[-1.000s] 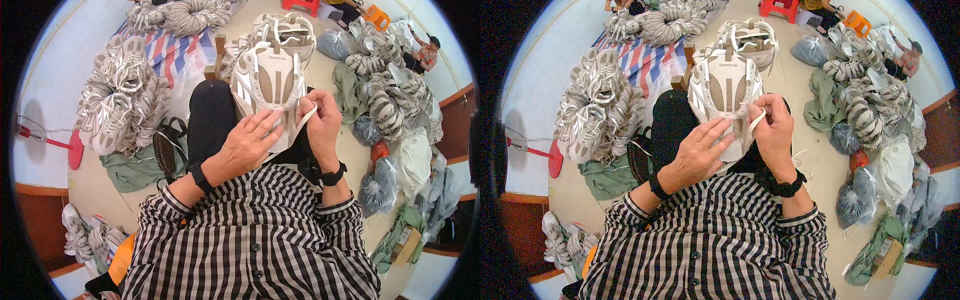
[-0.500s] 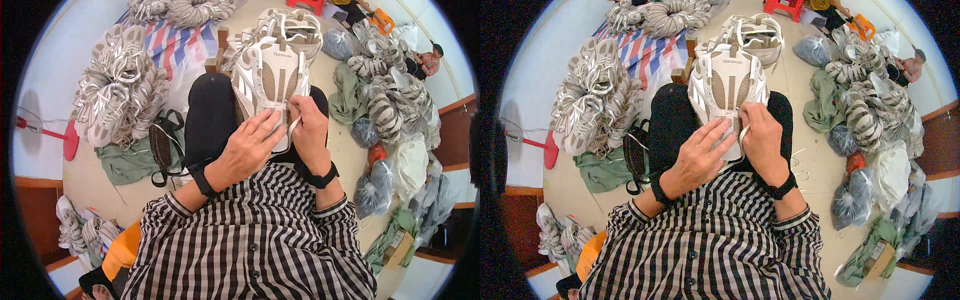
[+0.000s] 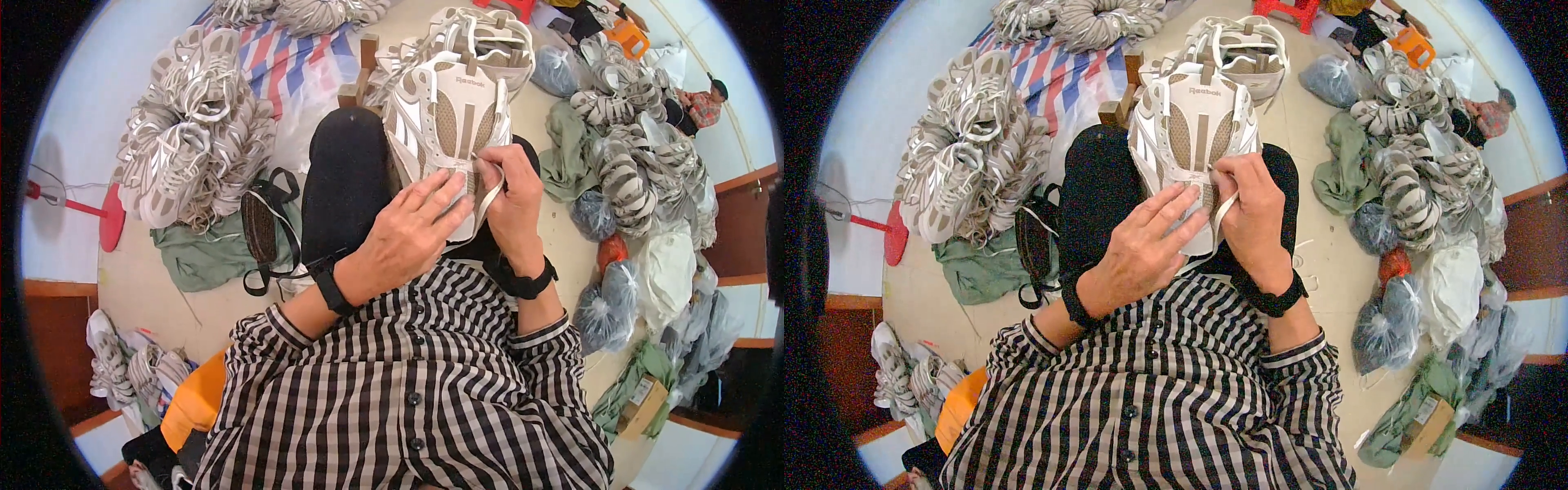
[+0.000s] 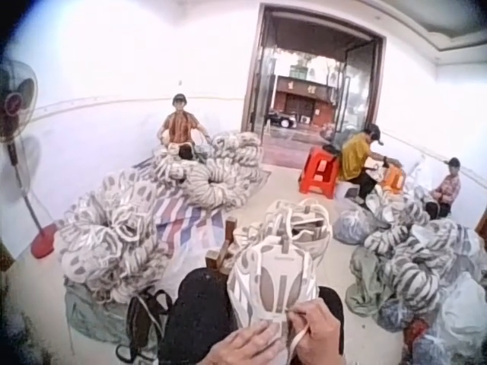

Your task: Lacing shoelaces into white and tan athletic shoes as part of an assembly process.

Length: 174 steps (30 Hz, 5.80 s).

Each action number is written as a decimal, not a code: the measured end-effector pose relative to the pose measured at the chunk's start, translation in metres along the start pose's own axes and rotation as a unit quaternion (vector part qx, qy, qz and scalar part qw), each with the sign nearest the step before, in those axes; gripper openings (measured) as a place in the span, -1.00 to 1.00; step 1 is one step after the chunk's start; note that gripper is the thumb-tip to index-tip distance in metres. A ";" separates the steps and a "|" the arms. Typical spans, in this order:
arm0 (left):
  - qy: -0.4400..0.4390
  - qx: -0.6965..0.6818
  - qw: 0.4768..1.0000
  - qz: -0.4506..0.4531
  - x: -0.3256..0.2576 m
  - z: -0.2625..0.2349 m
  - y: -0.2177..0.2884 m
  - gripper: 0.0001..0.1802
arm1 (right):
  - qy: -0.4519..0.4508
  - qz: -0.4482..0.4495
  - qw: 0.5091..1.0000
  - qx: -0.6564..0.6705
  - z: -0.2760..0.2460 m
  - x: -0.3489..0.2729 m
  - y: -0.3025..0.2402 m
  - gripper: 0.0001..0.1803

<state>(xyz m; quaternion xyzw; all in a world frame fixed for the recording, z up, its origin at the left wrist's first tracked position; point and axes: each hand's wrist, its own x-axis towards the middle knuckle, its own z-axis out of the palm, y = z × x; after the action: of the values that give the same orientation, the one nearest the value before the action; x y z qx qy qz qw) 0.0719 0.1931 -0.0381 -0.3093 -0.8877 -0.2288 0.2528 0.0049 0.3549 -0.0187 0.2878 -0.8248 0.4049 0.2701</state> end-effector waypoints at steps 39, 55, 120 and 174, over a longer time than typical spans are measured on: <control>-0.010 0.007 1.000 0.011 -0.006 0.002 -0.003 -0.36 | -0.101 -0.019 0.994 0.037 0.001 0.015 0.003 -0.90; -0.003 0.016 0.999 0.029 -0.008 0.007 -0.007 -0.43 | -0.117 -0.007 0.992 -0.039 0.005 0.013 -0.003 -0.82; -0.099 -0.029 0.994 -0.043 0.042 -0.025 -0.065 -0.88 | -0.112 0.152 0.937 0.294 0.006 0.008 0.007 -0.74; -0.012 0.081 0.906 -0.416 -0.170 -0.199 -0.240 -0.67 | -0.277 0.313 0.757 -0.502 -0.362 -0.116 0.232 -0.80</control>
<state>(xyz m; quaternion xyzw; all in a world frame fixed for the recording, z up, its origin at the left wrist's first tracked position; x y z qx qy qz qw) 0.0892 -0.1611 -0.0460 0.1064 -0.9543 -0.2367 0.1481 0.0014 0.8004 -0.0258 -0.0635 -0.9927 -0.1023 -0.0066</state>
